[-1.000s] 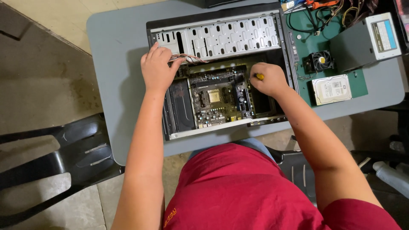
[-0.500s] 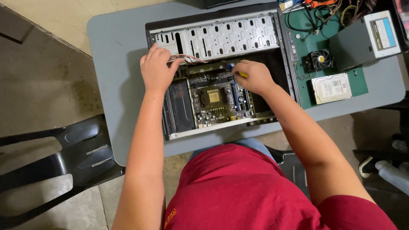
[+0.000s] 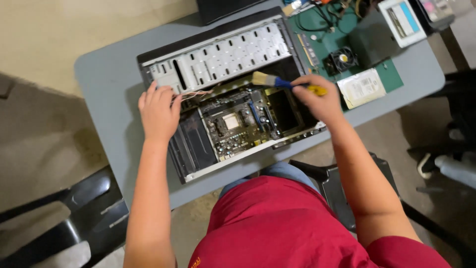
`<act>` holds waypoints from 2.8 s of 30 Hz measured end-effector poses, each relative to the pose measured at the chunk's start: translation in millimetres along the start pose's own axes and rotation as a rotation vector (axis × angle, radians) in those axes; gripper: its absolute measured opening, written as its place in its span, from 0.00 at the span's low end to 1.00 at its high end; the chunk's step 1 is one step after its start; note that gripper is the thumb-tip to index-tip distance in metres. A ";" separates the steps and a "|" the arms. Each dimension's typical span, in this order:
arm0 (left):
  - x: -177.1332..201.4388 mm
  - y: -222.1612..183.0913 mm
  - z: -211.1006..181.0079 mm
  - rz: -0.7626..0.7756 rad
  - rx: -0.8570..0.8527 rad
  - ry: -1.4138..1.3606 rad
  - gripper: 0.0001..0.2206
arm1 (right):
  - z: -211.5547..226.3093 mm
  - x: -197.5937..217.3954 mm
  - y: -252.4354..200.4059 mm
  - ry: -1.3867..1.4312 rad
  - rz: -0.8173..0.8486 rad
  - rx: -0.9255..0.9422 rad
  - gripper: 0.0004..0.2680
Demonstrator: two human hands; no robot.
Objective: Cleaning dust from internal computer components including the motherboard, hard drive, and heat sink using a handheld brush.
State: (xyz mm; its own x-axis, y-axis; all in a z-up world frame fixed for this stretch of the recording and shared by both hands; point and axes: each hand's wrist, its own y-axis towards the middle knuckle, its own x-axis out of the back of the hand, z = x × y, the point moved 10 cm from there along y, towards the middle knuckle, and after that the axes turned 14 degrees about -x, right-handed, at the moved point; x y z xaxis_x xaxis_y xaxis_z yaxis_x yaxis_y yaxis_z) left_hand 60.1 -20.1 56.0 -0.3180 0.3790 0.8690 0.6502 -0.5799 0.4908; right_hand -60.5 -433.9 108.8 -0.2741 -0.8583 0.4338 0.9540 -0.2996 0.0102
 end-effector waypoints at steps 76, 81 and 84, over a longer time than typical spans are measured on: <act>-77.3 -37.3 -121.8 -0.195 1.825 -1.509 0.11 | -165.5 148.4 25.6 0.784 -0.262 -0.817 0.12; -124.4 -43.0 -110.8 -0.634 1.929 -1.518 0.09 | -161.8 144.9 26.5 0.787 -0.262 -0.825 0.11; -176.3 -56.2 -91.2 -0.694 1.920 -1.432 0.14 | -167.7 143.9 27.4 0.781 -0.259 -0.823 0.11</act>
State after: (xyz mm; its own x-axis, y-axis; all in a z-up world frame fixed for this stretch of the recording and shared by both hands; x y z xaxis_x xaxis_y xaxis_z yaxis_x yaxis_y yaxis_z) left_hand 16.7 -120.1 -119.1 -0.7377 0.6321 -0.2371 0.5849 0.4230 -0.6921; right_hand -94.1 -635.5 20.5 -0.7228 -0.6693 -0.1719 0.5705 -0.4376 -0.6950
